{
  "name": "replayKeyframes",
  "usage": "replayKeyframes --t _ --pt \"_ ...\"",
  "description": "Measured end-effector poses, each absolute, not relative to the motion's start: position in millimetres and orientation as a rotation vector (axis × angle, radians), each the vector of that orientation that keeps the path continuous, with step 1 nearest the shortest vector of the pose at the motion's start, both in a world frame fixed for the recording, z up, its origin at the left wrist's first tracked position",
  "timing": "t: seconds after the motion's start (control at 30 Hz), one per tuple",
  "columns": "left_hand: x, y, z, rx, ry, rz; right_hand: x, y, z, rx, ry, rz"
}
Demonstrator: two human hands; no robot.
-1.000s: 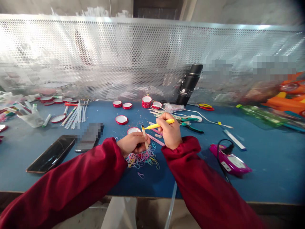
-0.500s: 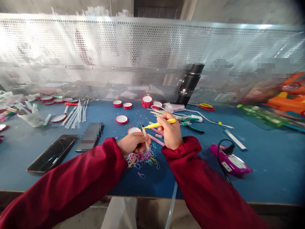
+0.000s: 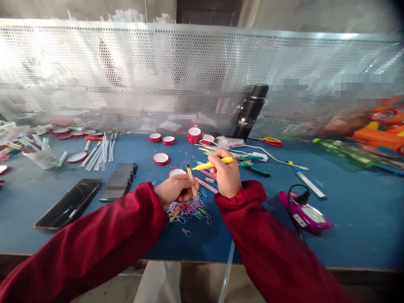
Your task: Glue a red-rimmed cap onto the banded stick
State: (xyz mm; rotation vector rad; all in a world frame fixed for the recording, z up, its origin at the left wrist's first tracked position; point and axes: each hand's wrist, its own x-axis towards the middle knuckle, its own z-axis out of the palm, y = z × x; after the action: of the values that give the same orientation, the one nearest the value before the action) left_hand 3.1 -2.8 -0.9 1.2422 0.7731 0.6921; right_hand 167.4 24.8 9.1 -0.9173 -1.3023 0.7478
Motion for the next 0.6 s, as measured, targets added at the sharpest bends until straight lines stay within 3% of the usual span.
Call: replayKeyframes --t 0.6 --pt "4.0 -3.9 1.2 1.235 0.792 0.676 166.7 24.7 7.2 -0.899 -1.346 0.747"
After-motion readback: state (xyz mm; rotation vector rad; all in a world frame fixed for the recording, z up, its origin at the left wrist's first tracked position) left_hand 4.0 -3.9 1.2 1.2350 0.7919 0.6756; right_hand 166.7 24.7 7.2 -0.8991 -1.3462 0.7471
